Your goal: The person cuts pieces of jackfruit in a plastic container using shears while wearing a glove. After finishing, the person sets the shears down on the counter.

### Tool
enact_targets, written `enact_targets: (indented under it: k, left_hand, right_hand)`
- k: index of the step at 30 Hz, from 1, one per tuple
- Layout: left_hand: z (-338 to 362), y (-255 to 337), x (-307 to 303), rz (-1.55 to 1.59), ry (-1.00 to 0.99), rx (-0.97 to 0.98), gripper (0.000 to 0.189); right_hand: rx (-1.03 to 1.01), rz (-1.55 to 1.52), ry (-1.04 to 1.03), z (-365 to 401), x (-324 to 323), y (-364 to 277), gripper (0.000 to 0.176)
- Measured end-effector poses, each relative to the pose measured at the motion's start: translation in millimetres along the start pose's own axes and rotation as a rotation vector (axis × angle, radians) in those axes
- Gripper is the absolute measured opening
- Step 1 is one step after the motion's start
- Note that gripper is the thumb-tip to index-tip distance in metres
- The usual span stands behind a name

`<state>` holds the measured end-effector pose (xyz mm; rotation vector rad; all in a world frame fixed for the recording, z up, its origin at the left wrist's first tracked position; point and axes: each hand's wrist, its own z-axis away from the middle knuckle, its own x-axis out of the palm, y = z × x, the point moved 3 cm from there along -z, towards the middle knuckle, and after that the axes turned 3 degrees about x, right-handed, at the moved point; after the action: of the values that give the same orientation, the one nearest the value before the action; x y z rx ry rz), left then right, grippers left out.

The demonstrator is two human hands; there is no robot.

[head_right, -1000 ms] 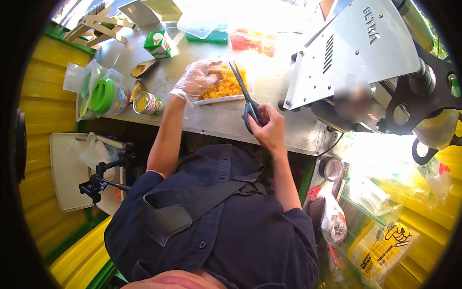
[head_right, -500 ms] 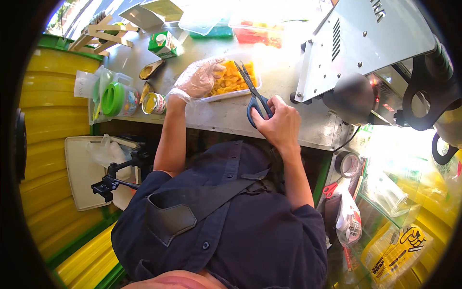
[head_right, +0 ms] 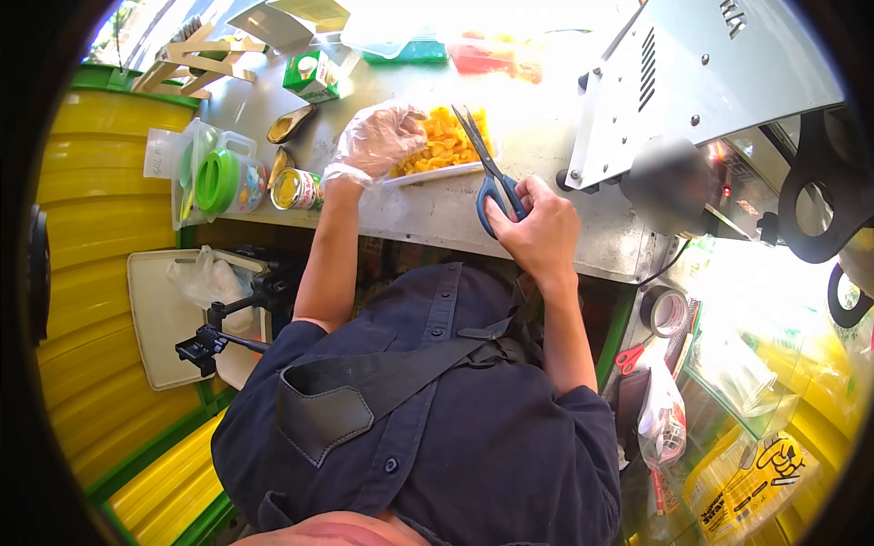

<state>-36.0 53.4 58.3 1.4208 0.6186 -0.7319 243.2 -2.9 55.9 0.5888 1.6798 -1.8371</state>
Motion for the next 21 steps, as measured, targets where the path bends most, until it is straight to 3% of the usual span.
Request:
enact_targets:
  k: [9, 11, 14, 16, 18, 21]
  left_hand:
    - [2.0, -6.0, -7.3, -0.029, 0.055, 0.061, 0.033]
    - [0.9, -8.6, -3.4, -0.057, 0.101, 0.079, 0.034]
    - [-4.1, -7.2, 7.9, -0.292, 0.129, 0.031, 0.036]
    - [-10.5, -8.3, 19.6, -0.402, 0.036, 0.001, 0.037]
    - [-9.6, -4.1, 26.3, -0.353, 0.070, 0.009, 0.036]
    - [-9.5, 2.3, 31.6, -0.348, 0.288, 0.034, 0.031]
  right_hand:
    - [-0.043, 0.044, 0.014, 1.4, -0.2, 0.3, 0.033]
    - [0.019, 0.052, -0.019, 1.6, -1.9, -1.1, 0.042]
    - [0.032, 0.050, -0.037, 1.0, -5.3, -3.9, 0.042]
    - [0.025, 0.049, -0.034, -0.2, -6.4, -4.7, 0.042]
    - [0.020, 0.050, -0.027, -0.9, -7.4, -5.1, 0.042]
    - [0.017, 0.058, -0.027, -0.6, -8.2, -5.0, 0.041]
